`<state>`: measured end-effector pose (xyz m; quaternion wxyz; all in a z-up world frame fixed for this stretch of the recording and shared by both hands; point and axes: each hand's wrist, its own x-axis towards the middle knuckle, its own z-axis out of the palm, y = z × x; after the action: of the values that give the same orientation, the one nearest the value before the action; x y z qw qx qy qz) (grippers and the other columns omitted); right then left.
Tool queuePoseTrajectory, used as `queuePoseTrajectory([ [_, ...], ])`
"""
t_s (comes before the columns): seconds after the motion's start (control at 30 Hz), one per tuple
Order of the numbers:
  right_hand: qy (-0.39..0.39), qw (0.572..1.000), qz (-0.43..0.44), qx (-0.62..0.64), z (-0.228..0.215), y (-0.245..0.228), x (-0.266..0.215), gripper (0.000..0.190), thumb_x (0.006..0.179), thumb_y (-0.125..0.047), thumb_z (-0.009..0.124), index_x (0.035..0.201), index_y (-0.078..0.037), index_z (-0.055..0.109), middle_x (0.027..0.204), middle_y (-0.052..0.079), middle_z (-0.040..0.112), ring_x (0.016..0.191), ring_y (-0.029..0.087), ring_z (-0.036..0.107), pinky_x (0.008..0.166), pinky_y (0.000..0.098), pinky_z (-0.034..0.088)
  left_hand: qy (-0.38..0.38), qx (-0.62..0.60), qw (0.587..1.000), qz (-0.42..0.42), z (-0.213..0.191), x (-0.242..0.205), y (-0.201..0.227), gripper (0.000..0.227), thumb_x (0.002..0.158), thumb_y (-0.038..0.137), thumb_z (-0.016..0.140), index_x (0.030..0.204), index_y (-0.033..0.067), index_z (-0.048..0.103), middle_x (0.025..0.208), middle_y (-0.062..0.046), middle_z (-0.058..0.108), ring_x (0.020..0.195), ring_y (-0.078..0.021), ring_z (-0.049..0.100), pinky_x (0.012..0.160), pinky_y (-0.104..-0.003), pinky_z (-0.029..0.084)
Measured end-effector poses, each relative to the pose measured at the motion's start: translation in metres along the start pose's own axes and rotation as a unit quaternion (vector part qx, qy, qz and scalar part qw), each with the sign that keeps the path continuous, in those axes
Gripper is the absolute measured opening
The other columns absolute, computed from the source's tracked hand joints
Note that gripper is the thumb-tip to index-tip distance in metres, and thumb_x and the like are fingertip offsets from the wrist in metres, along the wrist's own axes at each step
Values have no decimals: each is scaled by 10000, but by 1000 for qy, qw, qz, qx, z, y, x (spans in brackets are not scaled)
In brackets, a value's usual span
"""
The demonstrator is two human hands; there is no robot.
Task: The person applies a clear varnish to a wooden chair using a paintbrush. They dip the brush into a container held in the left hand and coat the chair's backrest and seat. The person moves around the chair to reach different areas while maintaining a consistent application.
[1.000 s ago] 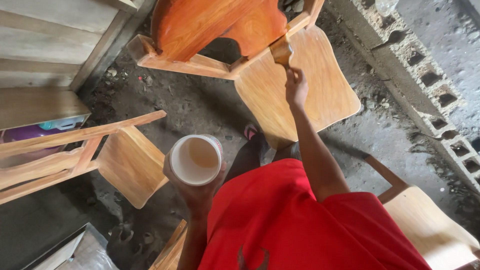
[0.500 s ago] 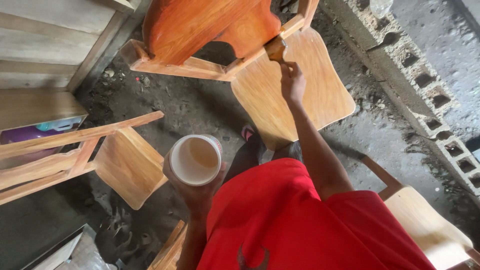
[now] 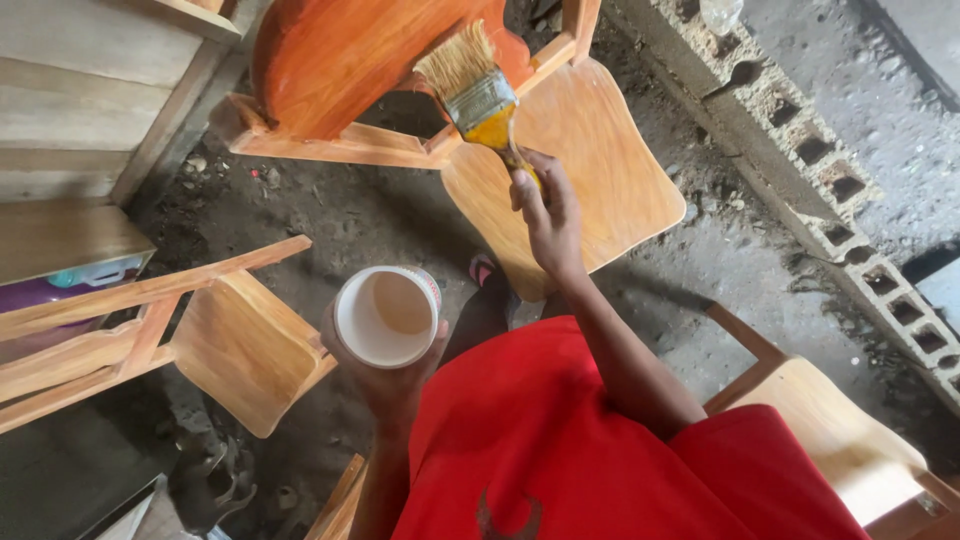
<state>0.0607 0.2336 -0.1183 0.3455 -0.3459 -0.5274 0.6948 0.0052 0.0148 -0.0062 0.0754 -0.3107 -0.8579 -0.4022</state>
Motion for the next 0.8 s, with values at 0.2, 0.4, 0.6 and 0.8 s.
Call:
queuePoseTrajectory([
  [0.2,-8,999,-26,-40,-11,102,21,221,1085,-173,604,1284,-117,680,668,51,598,616,126,504,655,265,462,14,62,998,-29,-8,-5,2,1030,492,117,916,1401,-21,452,1244,-209,562,1135,-335,624,1028,-502,491],
  [0.4,19,984,70,-165,-49,202,36,239,1082,-338,627,1260,-189,687,634,37,611,597,202,566,635,372,468,23,86,995,-39,-12,-8,0,1026,518,179,936,1399,-19,449,1253,-234,574,1135,-391,644,974,-563,503],
  [0.6,92,944,151,-280,-86,217,62,184,1010,-395,651,1169,-341,726,626,-6,649,654,218,672,680,397,512,37,75,995,-47,-8,-10,-1,1014,523,205,924,1397,-28,466,1262,-225,568,1164,-346,627,1025,-538,480],
  [0.8,64,951,141,-267,-67,135,79,185,988,-443,662,1132,-355,736,570,-50,609,608,172,650,668,349,519,39,70,996,-37,1,-8,0,1044,517,221,949,1401,-42,460,1273,-251,559,1186,-379,621,1031,-521,473],
])
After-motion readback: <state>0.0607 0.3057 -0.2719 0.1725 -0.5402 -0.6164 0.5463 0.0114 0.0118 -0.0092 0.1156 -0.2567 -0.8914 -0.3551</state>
